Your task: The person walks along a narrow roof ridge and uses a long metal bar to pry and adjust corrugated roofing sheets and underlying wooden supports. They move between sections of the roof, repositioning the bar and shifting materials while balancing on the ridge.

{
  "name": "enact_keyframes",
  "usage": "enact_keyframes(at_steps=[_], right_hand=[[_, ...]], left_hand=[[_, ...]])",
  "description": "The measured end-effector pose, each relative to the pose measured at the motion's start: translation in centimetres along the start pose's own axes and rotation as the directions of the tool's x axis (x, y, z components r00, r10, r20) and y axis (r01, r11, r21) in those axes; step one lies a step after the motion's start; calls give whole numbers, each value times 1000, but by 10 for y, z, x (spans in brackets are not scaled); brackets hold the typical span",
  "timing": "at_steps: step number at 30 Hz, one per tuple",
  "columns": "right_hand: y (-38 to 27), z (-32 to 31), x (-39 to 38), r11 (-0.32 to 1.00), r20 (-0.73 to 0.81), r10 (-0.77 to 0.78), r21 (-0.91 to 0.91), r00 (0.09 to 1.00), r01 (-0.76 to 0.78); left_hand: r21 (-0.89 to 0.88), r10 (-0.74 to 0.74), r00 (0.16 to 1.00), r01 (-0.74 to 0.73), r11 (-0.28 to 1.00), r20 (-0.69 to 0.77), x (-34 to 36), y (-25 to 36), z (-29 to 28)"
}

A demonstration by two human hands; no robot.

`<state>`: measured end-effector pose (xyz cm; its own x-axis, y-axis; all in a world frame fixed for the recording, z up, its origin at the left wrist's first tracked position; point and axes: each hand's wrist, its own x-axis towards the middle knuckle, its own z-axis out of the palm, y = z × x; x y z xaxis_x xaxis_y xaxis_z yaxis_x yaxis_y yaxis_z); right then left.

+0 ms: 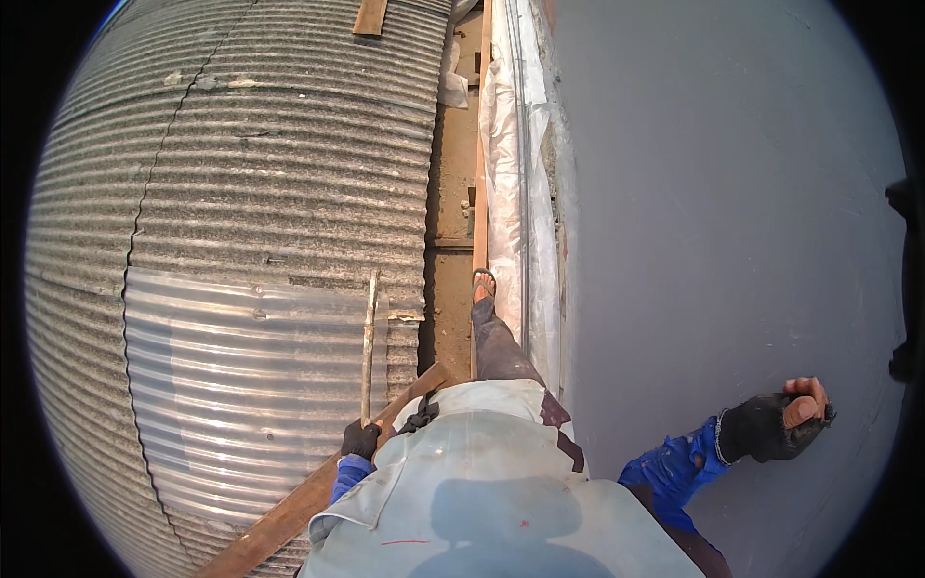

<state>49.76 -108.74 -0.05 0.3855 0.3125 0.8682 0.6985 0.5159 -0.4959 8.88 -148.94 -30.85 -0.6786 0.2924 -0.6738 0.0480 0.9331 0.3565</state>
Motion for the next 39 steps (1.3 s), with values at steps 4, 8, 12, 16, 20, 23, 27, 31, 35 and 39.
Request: enact_keyframes(at_steps=[4,8,12,16,20,23,27,31,35,39], right_hand=[[7,147,6,963,211,-163,245,964,109],[32,262,36,987,268,-145,101,953,122],[60,315,51,744,306,-505,-319,807,587],[74,319,45,707,210,-543,-408,813,577],[76,316,42,736,208,-529,-369,823,567],[74,316,45,673,242,-517,-478,821,564],[70,323,42,640,203,-486,-580,850,505],[69,341,43,727,27,-468,-557,884,402],[66,381,48,949,-115,-264,-209,958,236],[76,492,47,965,185,-253,119,950,234]], left_hand=[[9,-18,996,19,1000,-90,48,65,-4],[-158,-156,987,158,975,26,92,136,-21],[-123,-197,980,193,974,-25,122,206,-43],[-154,-254,967,251,955,2,152,257,-59],[39,-227,973,226,973,27,192,294,-56],[91,-306,947,297,950,96,230,308,-46],[43,-252,943,248,968,217,281,314,-41],[611,355,865,-502,612,355,339,338,-38],[311,57,937,-171,935,344,388,395,-59],[215,-14,960,-49,975,281,439,473,-72]])
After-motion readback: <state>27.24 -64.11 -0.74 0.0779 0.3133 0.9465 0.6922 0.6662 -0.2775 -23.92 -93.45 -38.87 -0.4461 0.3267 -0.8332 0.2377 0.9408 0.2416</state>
